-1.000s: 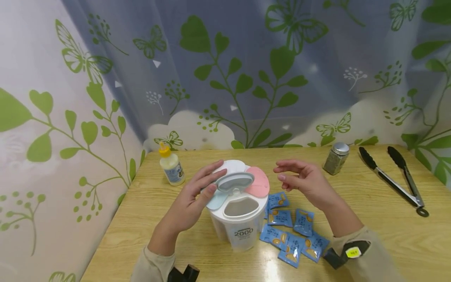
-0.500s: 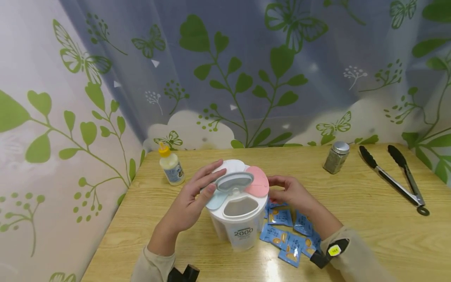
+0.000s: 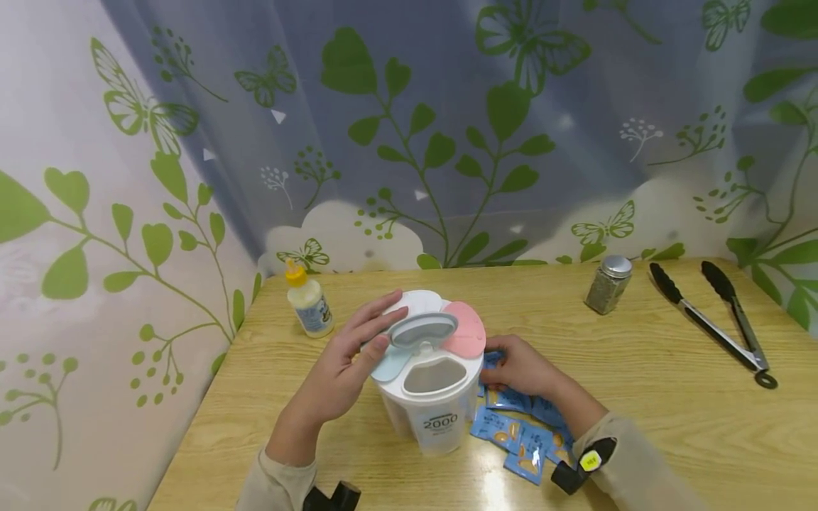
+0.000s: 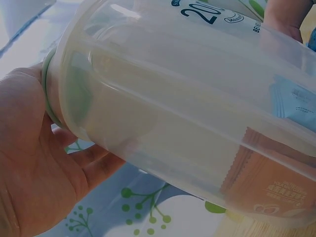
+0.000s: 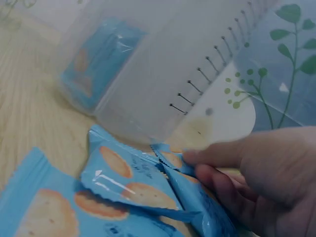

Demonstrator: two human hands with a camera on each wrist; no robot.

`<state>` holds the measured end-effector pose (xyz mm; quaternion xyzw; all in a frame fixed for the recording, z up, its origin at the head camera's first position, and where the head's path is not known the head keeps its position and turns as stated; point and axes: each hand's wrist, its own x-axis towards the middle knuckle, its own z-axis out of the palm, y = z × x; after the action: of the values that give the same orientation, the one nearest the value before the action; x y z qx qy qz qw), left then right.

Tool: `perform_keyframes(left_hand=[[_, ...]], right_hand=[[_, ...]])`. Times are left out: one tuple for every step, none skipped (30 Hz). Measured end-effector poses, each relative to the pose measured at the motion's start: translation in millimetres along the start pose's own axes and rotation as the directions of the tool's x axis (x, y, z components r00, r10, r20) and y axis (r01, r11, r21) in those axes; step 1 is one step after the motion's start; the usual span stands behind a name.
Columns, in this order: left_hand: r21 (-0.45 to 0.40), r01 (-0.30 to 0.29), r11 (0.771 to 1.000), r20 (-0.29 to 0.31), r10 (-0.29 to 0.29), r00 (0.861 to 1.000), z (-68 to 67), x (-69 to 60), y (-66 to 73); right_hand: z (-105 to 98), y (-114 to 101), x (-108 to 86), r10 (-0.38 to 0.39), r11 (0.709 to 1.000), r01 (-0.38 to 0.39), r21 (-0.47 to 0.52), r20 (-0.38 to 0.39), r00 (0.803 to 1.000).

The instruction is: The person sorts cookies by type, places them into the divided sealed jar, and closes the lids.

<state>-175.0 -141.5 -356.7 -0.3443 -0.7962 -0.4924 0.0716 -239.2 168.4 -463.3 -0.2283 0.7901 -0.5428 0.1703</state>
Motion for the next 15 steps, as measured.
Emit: perform_keyframes(left_hand=[[0.003, 0.0, 1.0, 0.001, 0.0, 1.0, -0.2, 0.3, -0.1], [0.003, 0.004, 1.0, 0.002, -0.004, 1.0, -0.4, 0.4, 0.0], [0.004, 0.004, 1.0, 0.003, -0.004, 1.0, -0.6, 0.5, 0.2], [0.004, 0.004, 1.0, 0.004, -0.004, 1.0, -0.7, 0.6, 0.3], [0.004, 0.002, 1.0, 0.005, -0.002, 1.0, -0.8, 0.7, 0.1], [0.006, -0.003, 1.0, 0.004, 0.003, 1.0, -0.8, 0.9, 0.0], [0.006, -0.004, 1.0, 0.003, 0.004, 1.0, -0.9, 0.9, 0.0], [0.004, -0.001, 1.0, 0.002, 0.001, 1.0, -0.9, 0.8, 0.3], [0.006, -0.004, 1.0, 0.0, 0.004, 1.0, -0.8, 0.8, 0.0], [0.008, -0.008, 1.0, -0.002, 0.008, 1.0, -0.7, 0.7, -0.3], [0.01, -0.011, 1.0, -0.003, 0.011, 1.0, -0.5, 0.4, -0.7], [0.01, -0.01, 1.0, -0.005, 0.011, 1.0, -0.4, 0.2, -0.8], [0.009, -0.01, 1.0, -0.006, 0.01, 1.0, -0.1, -0.1, -1.1], [0.009, -0.01, 1.0, -0.008, 0.01, 1.0, 0.1, -0.2, -1.4], [0.011, -0.014, 1.0, -0.008, 0.014, 1.0, 0.2, -0.3, -1.9]], right_hand=[[0, -1, -0.2, 0.005, 1.0, -0.005, -0.024, -0.003, 1.0], [1, -2, -0.2, 0.011, 0.999, -0.011, -0.039, -0.003, 1.0], [0, -3, -0.1, 0.018, 0.999, -0.018, -0.051, -0.003, 1.0], [0, -3, -0.2, 0.024, 0.998, -0.024, -0.06, -0.001, 1.0], [-1, -4, -0.2, 0.034, 0.997, -0.034, -0.068, -0.001, 0.999], [-1, -4, -0.2, 0.04, 0.997, -0.04, -0.072, -0.001, 0.999], [-2, -4, -0.1, 0.047, 0.996, -0.048, -0.079, -0.005, 0.999], [-4, -3, -0.1, 0.053, 0.995, -0.053, -0.083, -0.009, 0.999], [-5, -3, -0.4, 0.058, 0.995, -0.059, -0.084, -0.018, 0.998], [-6, -2, -0.9, 0.065, 0.995, -0.067, -0.079, -0.031, 0.997], [-8, -2, -1.6, 0.073, 0.995, -0.076, -0.071, -0.045, 0.996], [-10, -1, -2.2, 0.079, 0.995, -0.083, -0.057, -0.057, 0.995], [-11, 0, -3.0, 0.09, 0.995, -0.093, -0.042, -0.071, 0.993], [-13, 0, -3.6, 0.102, 0.994, -0.104, -0.022, -0.083, 0.991], [-14, 0, -4.0, 0.113, 0.993, -0.114, -0.001, -0.095, 0.989]])
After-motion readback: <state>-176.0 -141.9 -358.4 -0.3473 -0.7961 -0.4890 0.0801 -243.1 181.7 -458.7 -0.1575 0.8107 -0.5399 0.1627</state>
